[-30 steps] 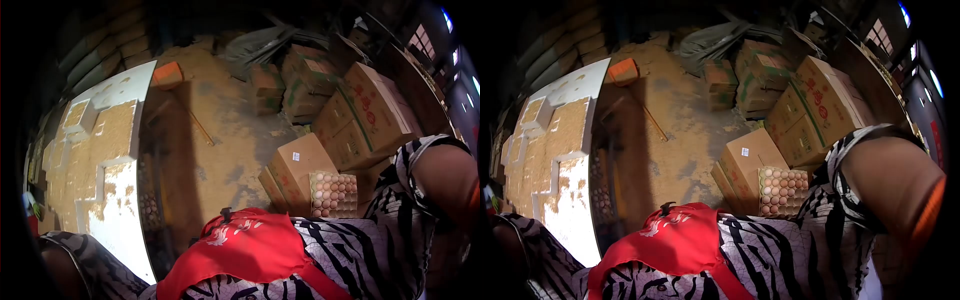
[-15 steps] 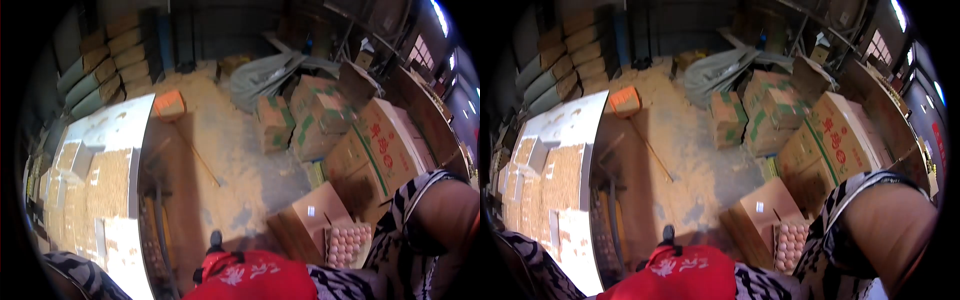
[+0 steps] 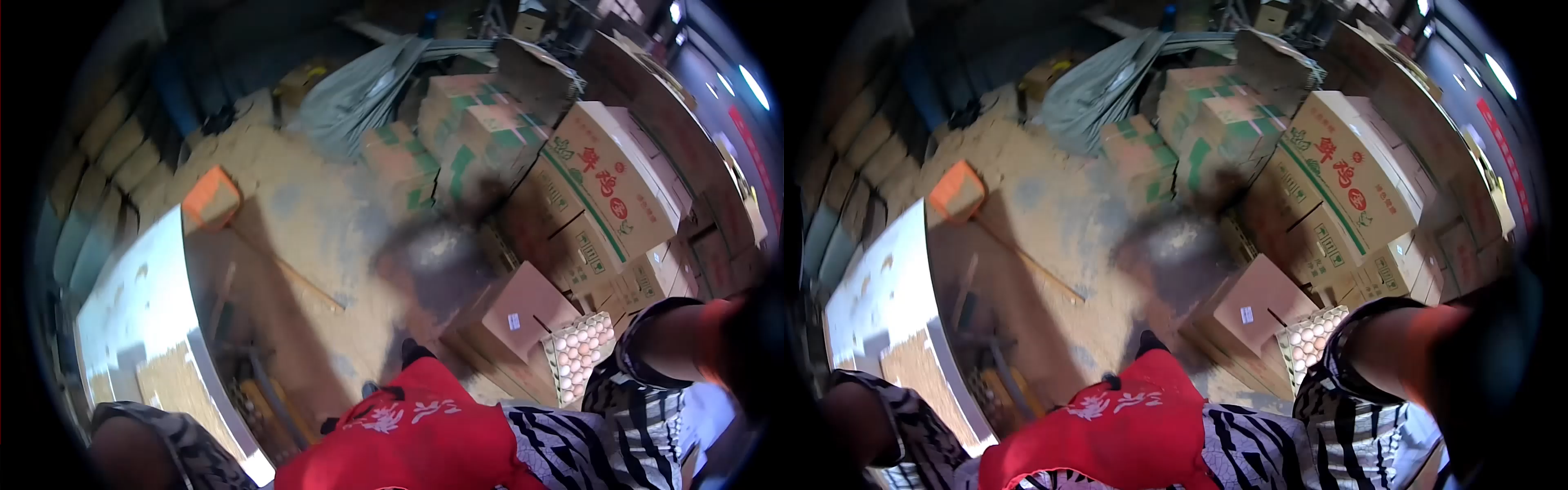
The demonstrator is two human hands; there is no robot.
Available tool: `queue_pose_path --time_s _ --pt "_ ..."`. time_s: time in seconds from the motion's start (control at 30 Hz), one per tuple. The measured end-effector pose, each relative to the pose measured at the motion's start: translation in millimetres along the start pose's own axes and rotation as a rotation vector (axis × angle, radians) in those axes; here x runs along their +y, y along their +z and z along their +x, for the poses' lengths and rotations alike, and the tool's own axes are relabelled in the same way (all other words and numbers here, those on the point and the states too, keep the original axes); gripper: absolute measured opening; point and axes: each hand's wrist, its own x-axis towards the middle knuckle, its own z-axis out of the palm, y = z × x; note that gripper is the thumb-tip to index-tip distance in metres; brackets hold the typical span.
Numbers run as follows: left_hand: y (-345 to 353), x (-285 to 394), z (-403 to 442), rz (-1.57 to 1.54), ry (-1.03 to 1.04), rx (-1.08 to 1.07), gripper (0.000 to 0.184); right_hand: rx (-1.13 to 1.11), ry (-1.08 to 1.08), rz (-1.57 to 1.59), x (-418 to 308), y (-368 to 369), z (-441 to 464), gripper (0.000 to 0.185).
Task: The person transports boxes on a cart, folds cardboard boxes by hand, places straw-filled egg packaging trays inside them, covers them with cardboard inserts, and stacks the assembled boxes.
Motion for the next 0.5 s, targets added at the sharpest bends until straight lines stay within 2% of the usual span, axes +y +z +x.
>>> queue_pose_path --time_s 0.1,0.2,0.27,0.3,0.33,0.37,0.4,0.43,0.5 --pt "60.6 -9.7 57.4 -0.136 0.123 0.097 0.045 0.315 0.250 -0.021 57.8 -35.2 -30.3 0.050" --pt "154.4 -31.7 85.9 -0.223 0.037 0.012 0.044 0.587 0.669 -0.017 138.6 -74.8 -74.1 0.050" --pt "238.8 -58.5 78.6 -0.270 -0.174 -0.265 0.044 0.566 0.918 -0.058 199.5 -111.9 -116.1 0.047" --pt "282.3 -73.7 71.9 -0.293 -0.284 -0.401 0.044 0.559 0.940 -0.106 236.8 -128.6 -152.9 0.043" --pt "319.0 -116.5 53.1 -0.539 -0.496 -0.489 0.050 0.551 0.962 -0.153 274.2 -145.3 -189.8 0.040" --pt "353.8 -143.7 37.2 -0.605 -0.691 -0.514 0.051 0.618 1.085 -0.063 312.3 -162.2 -216.3 0.038" --pt "382.1 -170.1 24.3 -0.597 -0.901 -0.546 0.053 0.796 1.290 0.091 338.6 -169.0 -222.2 0.037" --pt "407.0 -203.1 7.4 -0.619 -1.038 -0.563 0.058 0.802 1.358 0.190 369.8 -182.1 -248.8 0.043" --pt "457.0 -229.5 1.8 -0.610 -1.204 -0.581 0.058 0.882 1.326 0.223 415.3 -182.0 -240.3 0.045"
